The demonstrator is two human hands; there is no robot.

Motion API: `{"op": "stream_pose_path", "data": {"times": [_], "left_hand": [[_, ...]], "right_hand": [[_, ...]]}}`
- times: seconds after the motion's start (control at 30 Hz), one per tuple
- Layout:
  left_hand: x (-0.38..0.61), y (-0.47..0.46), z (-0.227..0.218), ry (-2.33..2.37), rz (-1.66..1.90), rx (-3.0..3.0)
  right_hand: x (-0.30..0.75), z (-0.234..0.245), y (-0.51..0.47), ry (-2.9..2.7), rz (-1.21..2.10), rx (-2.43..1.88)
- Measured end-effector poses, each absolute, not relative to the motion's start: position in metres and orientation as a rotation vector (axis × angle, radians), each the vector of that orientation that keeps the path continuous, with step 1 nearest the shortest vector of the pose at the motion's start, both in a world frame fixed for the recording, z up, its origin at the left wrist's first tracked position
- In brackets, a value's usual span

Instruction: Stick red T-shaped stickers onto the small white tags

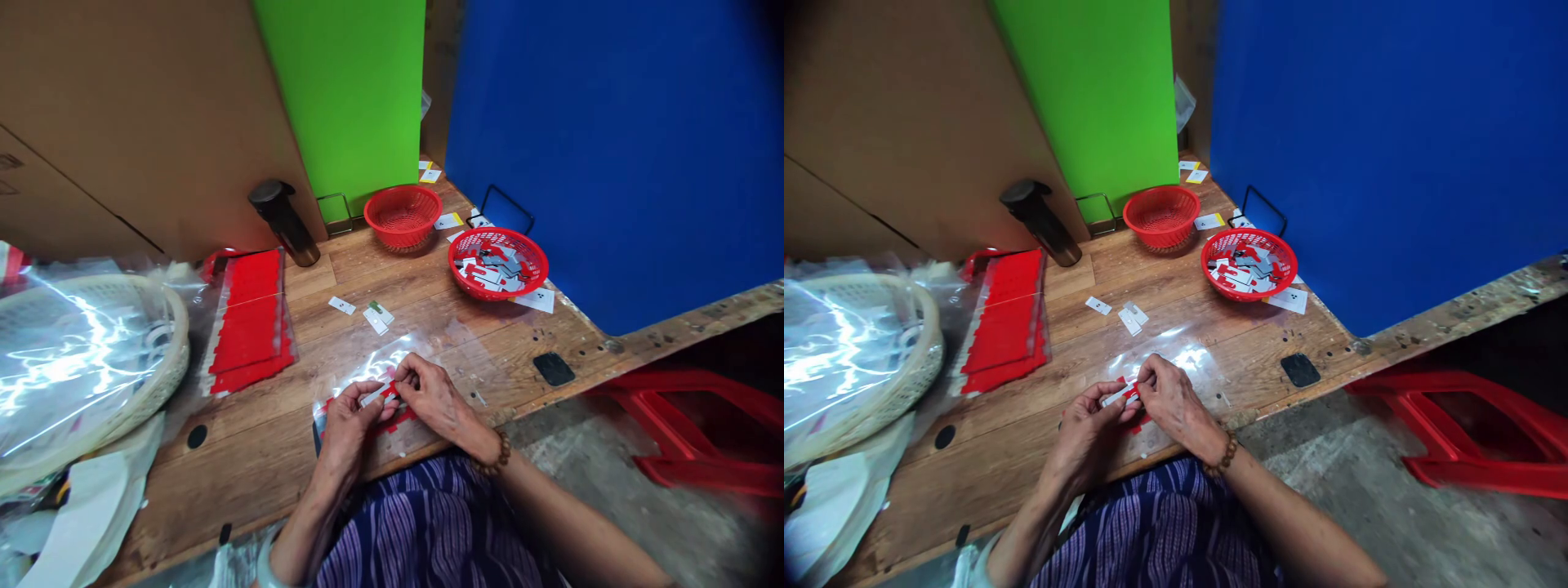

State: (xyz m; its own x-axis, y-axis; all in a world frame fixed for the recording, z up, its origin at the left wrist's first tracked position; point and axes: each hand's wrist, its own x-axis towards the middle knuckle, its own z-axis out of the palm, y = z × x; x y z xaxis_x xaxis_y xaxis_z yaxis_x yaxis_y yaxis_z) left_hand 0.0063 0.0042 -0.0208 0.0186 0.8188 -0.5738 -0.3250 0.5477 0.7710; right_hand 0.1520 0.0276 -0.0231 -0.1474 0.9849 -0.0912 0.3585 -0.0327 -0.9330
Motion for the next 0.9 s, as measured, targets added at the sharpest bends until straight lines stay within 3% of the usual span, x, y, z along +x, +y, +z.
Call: {"op": "stream_pose_path", "data": {"times": [0.47, 0.9], "left_hand": [[0.001, 0.005, -0.024, 1.271, 0.900, 0.458], [0.000, 0.002, -0.017, 1.179, 0.880, 0.454]], "right_hand": [[0.170, -0.025, 0.033, -1.574, 1.159, -1.474], [0.158, -0.021, 0.031, -1.445, 1.750, -1.192]]}}
